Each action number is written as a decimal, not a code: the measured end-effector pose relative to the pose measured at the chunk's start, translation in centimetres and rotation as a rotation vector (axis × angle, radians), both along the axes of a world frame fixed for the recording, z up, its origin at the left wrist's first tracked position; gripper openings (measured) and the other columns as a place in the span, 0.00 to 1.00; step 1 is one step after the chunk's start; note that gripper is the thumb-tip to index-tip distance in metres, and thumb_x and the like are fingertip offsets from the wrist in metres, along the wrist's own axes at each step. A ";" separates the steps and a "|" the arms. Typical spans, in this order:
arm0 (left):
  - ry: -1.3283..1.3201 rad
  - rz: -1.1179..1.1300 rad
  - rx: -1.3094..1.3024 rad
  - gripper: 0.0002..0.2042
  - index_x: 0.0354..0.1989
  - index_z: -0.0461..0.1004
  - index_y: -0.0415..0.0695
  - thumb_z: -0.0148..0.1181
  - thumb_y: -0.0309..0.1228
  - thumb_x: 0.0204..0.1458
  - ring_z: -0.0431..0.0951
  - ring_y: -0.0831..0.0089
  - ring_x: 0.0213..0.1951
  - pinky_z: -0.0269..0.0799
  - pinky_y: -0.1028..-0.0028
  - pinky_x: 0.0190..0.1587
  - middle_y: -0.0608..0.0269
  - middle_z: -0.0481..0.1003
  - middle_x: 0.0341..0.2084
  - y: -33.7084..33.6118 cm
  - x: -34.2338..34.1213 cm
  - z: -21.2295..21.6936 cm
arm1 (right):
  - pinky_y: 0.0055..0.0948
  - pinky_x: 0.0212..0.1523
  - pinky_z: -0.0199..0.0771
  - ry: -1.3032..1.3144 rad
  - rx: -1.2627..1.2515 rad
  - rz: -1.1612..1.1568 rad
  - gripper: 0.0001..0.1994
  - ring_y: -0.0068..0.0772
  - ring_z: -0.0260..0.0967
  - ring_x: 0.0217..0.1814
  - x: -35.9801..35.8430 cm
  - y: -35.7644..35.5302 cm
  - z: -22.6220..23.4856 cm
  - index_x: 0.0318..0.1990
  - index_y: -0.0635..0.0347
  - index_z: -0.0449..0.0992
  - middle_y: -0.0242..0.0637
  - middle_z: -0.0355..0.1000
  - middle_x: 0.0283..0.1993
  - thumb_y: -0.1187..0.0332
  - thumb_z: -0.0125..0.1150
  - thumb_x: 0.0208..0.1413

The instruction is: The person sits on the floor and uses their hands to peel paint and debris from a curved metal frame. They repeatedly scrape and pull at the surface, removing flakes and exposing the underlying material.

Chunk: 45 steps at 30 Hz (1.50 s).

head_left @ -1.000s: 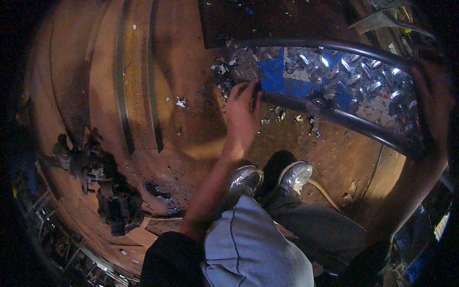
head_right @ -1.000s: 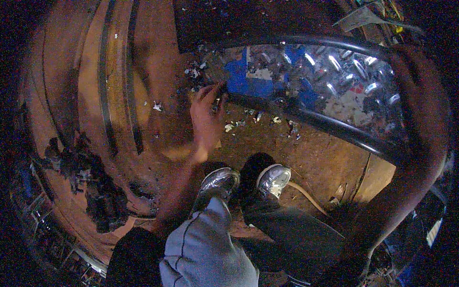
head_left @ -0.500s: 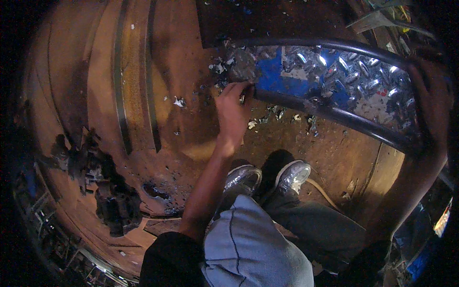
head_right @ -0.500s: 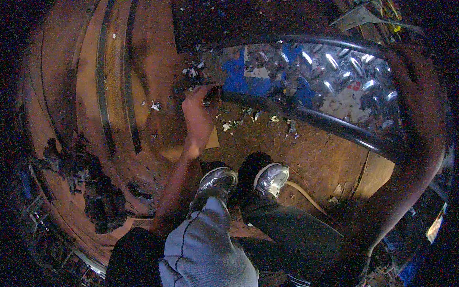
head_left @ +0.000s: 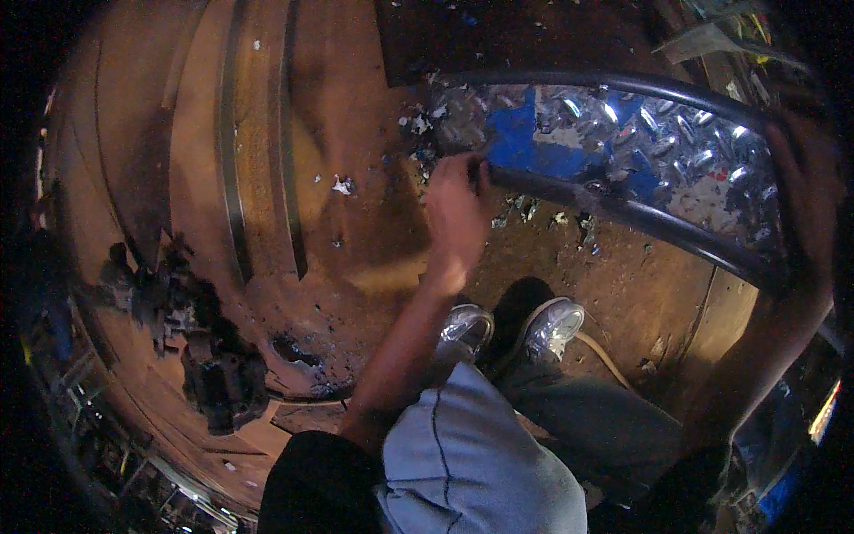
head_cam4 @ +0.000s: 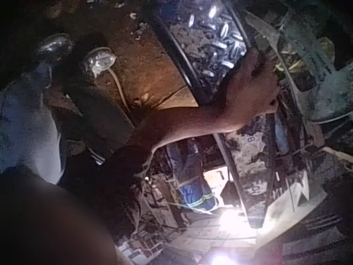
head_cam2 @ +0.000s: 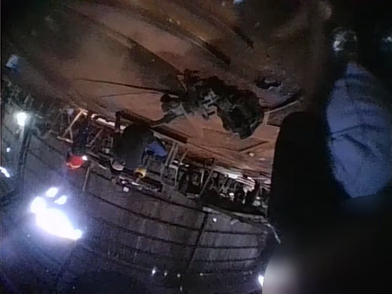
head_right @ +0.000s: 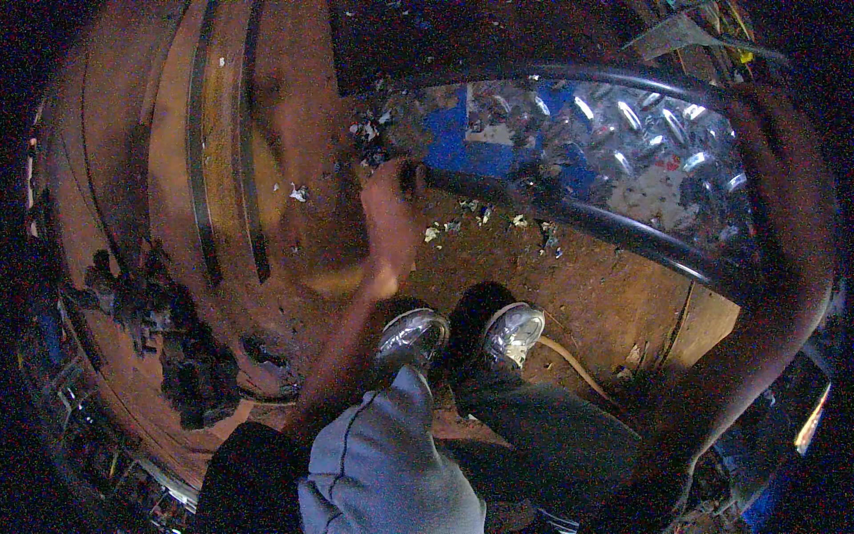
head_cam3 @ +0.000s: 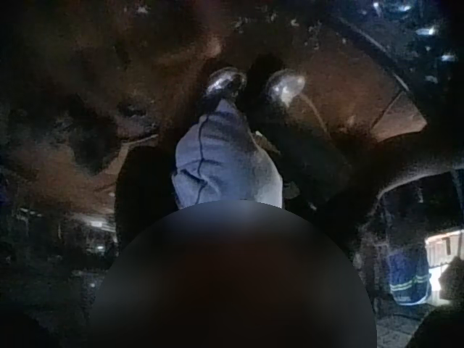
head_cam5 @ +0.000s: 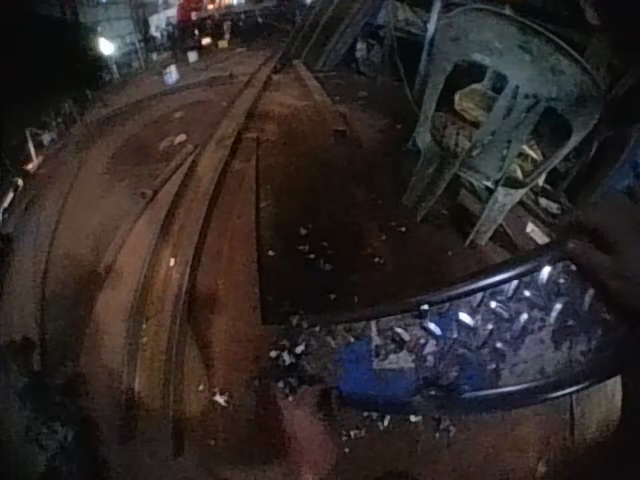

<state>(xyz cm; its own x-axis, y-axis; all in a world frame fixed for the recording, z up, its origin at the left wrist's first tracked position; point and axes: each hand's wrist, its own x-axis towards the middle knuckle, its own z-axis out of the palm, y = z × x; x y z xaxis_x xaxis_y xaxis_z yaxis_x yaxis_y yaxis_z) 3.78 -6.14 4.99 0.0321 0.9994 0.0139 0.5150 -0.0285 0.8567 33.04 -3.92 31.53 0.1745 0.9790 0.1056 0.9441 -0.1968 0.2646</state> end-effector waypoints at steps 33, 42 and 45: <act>0.262 -0.149 -0.243 0.07 0.33 0.72 0.38 0.54 0.30 0.50 0.74 0.45 0.38 0.65 0.49 0.39 0.45 0.75 0.30 2.1 -0.3 0.9 | 0.58 0.58 0.48 -0.222 -0.227 0.082 0.27 0.50 0.61 0.57 -2.7 0.6 2.4 0.52 0.50 0.72 0.45 0.71 0.49 0.41 0.43 0.56; 0.068 -0.123 -0.286 0.09 0.35 0.71 0.38 0.53 0.31 0.52 0.75 0.47 0.38 0.67 0.54 0.40 0.46 0.75 0.32 1.9 -0.1 0.5 | 0.58 0.58 0.47 -0.205 -0.197 0.101 0.28 0.50 0.61 0.57 -2.7 0.4 2.1 0.53 0.50 0.72 0.44 0.71 0.50 0.40 0.42 0.57; -0.018 -0.069 -0.223 0.08 0.37 0.72 0.38 0.54 0.29 0.53 0.76 0.49 0.37 0.69 0.58 0.41 0.46 0.75 0.33 1.6 -1.2 0.1 | 0.59 0.57 0.48 -0.216 -0.204 0.109 0.28 0.51 0.61 0.57 -2.6 0.5 2.0 0.52 0.50 0.73 0.45 0.71 0.50 0.40 0.43 0.56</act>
<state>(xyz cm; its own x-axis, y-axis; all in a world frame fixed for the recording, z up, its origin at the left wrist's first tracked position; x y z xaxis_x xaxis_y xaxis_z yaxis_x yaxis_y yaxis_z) 2.62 -4.57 5.13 0.1026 0.9732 -0.2058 0.5027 0.1278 0.8550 30.48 -3.45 33.56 0.0627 0.9955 -0.0713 0.8741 -0.0203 0.4853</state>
